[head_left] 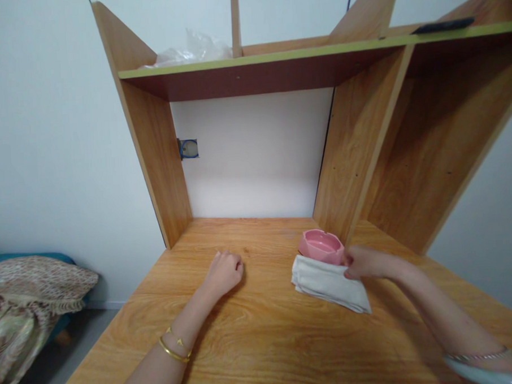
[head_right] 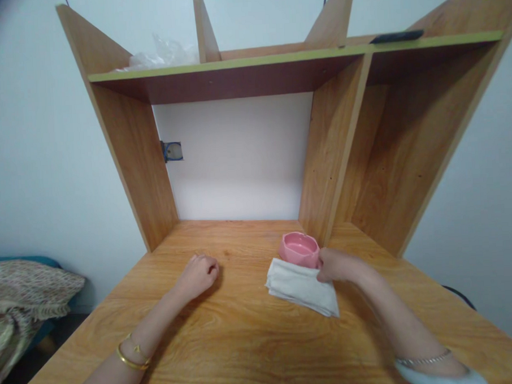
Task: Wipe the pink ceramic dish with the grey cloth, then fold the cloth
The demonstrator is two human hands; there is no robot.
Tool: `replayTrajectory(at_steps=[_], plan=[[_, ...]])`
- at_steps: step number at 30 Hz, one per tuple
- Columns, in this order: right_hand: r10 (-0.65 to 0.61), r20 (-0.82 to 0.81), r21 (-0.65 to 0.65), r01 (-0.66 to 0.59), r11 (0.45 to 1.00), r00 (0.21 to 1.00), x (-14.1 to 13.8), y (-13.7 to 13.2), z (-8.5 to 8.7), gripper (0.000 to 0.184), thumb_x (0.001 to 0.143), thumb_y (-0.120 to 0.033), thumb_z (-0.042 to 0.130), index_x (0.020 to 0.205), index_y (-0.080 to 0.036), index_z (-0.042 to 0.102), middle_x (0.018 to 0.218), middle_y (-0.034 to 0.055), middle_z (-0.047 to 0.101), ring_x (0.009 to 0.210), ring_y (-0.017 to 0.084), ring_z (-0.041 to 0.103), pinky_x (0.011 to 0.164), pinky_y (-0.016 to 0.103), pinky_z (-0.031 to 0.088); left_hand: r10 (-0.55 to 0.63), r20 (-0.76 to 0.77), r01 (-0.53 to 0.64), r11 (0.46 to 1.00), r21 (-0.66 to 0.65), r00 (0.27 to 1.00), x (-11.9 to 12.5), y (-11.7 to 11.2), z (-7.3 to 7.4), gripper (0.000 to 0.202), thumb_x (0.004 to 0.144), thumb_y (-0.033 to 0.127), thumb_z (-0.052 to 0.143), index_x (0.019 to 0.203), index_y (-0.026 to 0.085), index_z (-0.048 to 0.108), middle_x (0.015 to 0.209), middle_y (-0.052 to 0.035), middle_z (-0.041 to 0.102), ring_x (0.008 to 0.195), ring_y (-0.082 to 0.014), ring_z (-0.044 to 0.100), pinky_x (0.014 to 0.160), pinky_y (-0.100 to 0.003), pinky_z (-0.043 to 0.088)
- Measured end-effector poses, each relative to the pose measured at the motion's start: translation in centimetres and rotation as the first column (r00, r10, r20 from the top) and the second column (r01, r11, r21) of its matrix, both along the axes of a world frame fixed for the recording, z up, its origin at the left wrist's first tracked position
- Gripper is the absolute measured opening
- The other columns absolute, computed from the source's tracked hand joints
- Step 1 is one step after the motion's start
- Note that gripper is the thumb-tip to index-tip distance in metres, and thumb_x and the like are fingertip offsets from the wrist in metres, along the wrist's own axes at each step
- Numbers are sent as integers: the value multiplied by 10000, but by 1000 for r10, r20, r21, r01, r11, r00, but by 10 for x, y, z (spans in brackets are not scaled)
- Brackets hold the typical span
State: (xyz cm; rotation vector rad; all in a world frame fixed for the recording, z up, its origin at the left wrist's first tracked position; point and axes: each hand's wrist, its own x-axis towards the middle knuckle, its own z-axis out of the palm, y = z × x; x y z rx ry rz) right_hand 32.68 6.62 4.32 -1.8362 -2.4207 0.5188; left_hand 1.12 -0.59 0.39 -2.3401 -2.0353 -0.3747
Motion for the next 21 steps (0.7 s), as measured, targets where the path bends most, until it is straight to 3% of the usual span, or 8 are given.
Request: replayTrajectory(at_steps=[4, 9, 11, 13, 15, 17, 19, 21], plan=[[-187, 226, 94, 170, 981, 956, 5, -2, 5, 65, 578, -159, 565, 632, -174, 599, 704, 85, 616, 722, 255, 580, 547, 294, 358, -11, 11, 11, 1000, -1, 1000, 3, 1, -3, 254, 755, 149, 370, 685, 166, 614, 784, -95, 656, 784, -210, 573, 724, -303, 357], [-257, 185, 271, 202, 941, 949, -29, -23, 20, 282, 775, -254, 384, 948, -169, 591, 931, 149, 624, 851, 290, 581, 605, 335, 381, -36, 30, 36, 999, 1, 999, 3, 0, -4, 238, 744, 148, 372, 696, 176, 604, 813, -80, 654, 811, -207, 567, 734, -305, 354], [-150, 103, 322, 110, 940, 983, -50, -31, 23, 315, 811, -241, 320, 991, -172, 570, 959, 130, 621, 877, 260, 577, 655, 327, 391, -58, 64, 58, 998, 5, 996, 2, 0, -5, 232, 735, 139, 374, 725, 185, 601, 829, -63, 651, 829, -203, 563, 753, -311, 351], [34, 24, 361, -40, 932, 999, -73, -39, 19, 319, 820, -212, 310, 1012, -178, 562, 996, 102, 613, 937, 214, 556, 755, 298, 380, -89, 107, 86, 996, 26, 990, 1, 0, -7, 232, 718, 123, 379, 761, 193, 597, 848, -46, 645, 848, -197, 554, 774, -315, 350], [181, -18, 381, -161, 911, 983, -94, -44, 7, 328, 812, -221, 354, 1073, -130, 530, 1086, 122, 571, 1017, 203, 510, 841, 279, 350, -139, 126, 132, 989, 60, 982, 1, -1, -8, 246, 696, 108, 388, 803, 195, 592, 887, -38, 633, 872, -193, 538, 792, -310, 353], [352, -29, 279, -330, 902, 936, -109, -46, -10, 377, 801, -244, 400, 1126, -77, 492, 1129, 150, 539, 1067, 205, 474, 896, 273, 325, -203, 118, 195, 978, 79, 972, 1, -3, -9, 271, 680, 104, 399, 854, 188, 588, 925, -42, 615, 893, -191, 520, 813, -300, 356], [411, -42, 179, -398, 900, 910, -118, -47, -29, 466, 811, -274, 397, 1210, -34, 414, 1232, 185, 459, 1157, 219, 398, 957, 298, 277, -257, 101, 250, 965, 81, 961, 3, -4, -10, 304, 677, 117, 411, 923, 177, 580, 962, -51, 597, 919, -192, 504, 851, -299, 347], [385, -47, 121, -377, 918, 922, -122, -46, -45, 569, 825, -335, 379, 1277, 6, 320, 1334, 212, 329, 1249, 237, 267, 1010, 330, 205, -285, 88, 279, 958, 74, 955, 4, -6, -12, 347, 691, 154, 425, 1011, 173, 558, 1019, -58, 576, 965, -200, 483, 898, -309, 323]])
